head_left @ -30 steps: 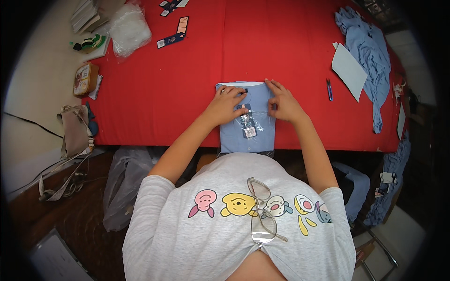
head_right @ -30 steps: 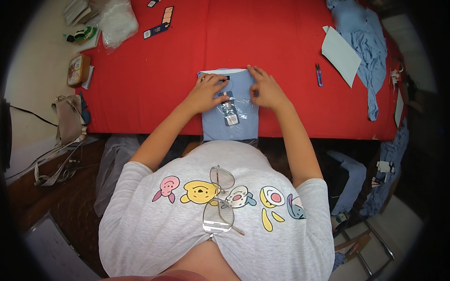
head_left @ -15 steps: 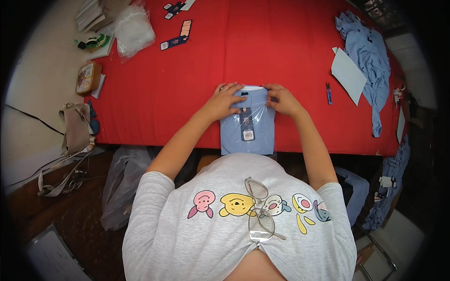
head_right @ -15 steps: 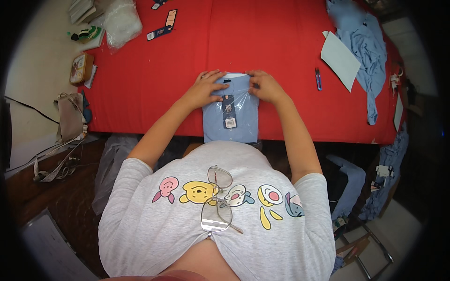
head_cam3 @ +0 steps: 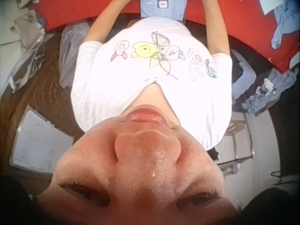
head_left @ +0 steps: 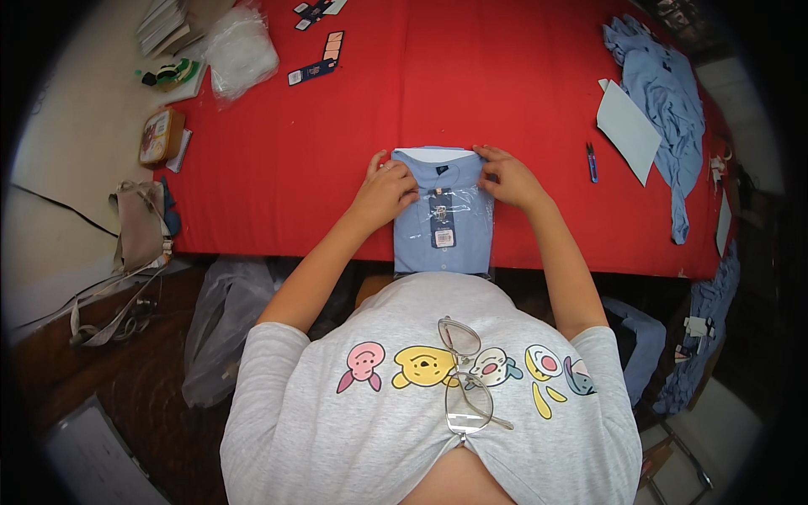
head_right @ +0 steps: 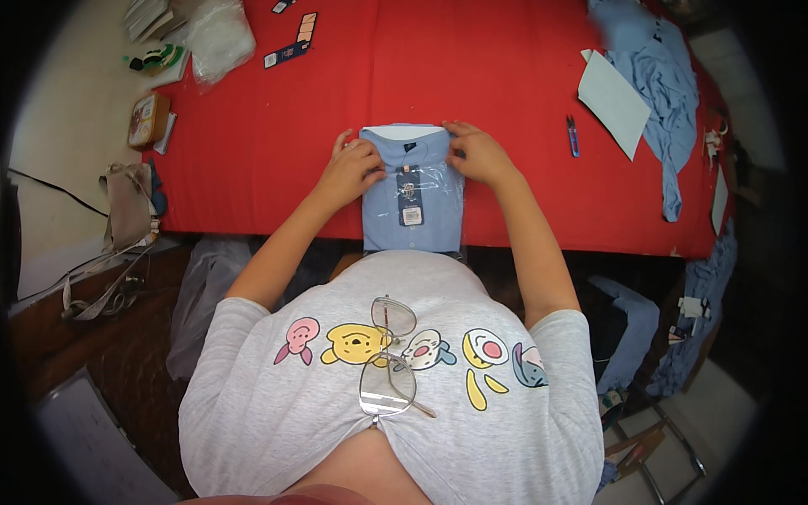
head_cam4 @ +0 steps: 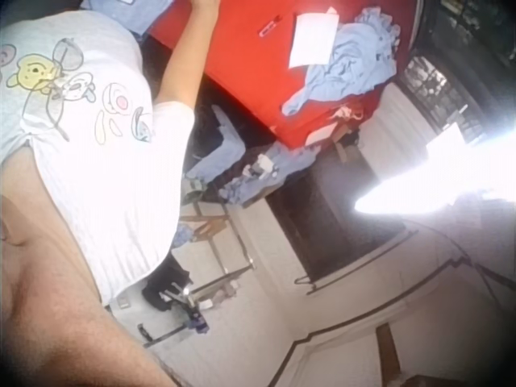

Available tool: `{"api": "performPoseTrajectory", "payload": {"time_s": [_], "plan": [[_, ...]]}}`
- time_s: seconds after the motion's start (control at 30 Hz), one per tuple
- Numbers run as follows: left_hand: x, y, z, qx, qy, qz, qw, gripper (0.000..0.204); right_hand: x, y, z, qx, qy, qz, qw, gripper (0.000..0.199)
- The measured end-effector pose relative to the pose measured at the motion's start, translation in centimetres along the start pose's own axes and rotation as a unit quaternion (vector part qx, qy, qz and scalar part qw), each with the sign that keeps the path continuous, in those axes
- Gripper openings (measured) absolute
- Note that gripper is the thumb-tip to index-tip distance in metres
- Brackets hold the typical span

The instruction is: The person puts folded blue shirts into clear plastic bags on a red surface, smoothing the air out and sealing each bag before placing the finished items into a larger clear bag.

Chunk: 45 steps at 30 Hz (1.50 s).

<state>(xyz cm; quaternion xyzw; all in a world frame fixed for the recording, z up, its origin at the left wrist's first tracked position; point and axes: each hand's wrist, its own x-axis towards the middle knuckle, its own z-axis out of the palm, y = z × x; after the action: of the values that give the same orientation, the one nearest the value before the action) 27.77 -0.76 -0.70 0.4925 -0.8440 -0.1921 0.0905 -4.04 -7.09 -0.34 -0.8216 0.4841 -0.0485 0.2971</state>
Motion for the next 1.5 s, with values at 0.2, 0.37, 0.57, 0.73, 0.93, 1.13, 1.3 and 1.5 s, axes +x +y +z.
{"api": "performPoseTrajectory", "payload": {"time_s": [0.2, 0.37, 0.57, 0.73, 0.93, 1.13, 1.3, 1.5], "plan": [[0.1, -0.6, 0.8, -0.065, 0.125, 0.018, 0.990, 0.017, -0.7, -3.2, -1.3, -0.077, 0.033, -0.093, 0.992, 0.016], [0.9, -1.4, 0.8, -0.109, 0.061, -0.013, 0.992, 0.015, 1.0, -4.5, -0.6, -0.167, -0.057, -0.221, 0.959, 0.010], [0.2, -1.5, -0.7, -0.112, 0.007, -0.036, 0.993, 0.016, 0.7, -3.4, -0.7, -0.097, -0.065, -0.177, 0.977, 0.008], [0.3, -2.5, 0.2, -0.044, 0.047, 0.012, 0.998, 0.016, 0.6, -1.4, 0.3, 0.053, -0.037, -0.097, 0.993, 0.014], [2.0, -2.9, 0.0, -0.075, -0.003, -0.009, 0.997, 0.018, -0.3, -0.8, 0.0, -0.006, 0.046, -0.067, 0.997, 0.018], [4.4, -3.6, -1.0, -0.066, -0.033, -0.021, 0.997, 0.019, 0.7, 0.2, -0.8, -0.025, 0.077, -0.046, 0.996, 0.018], [6.5, -4.6, -0.9, -0.073, 0.015, -0.090, 0.993, 0.021, 2.8, -0.1, -2.2, 0.093, 0.038, 0.107, 0.989, 0.020], [7.6, -4.5, -2.0, -0.198, -0.014, -0.191, 0.961, 0.024, 3.5, 0.1, -1.8, 0.001, 0.146, 0.060, 0.987, 0.026]]}}
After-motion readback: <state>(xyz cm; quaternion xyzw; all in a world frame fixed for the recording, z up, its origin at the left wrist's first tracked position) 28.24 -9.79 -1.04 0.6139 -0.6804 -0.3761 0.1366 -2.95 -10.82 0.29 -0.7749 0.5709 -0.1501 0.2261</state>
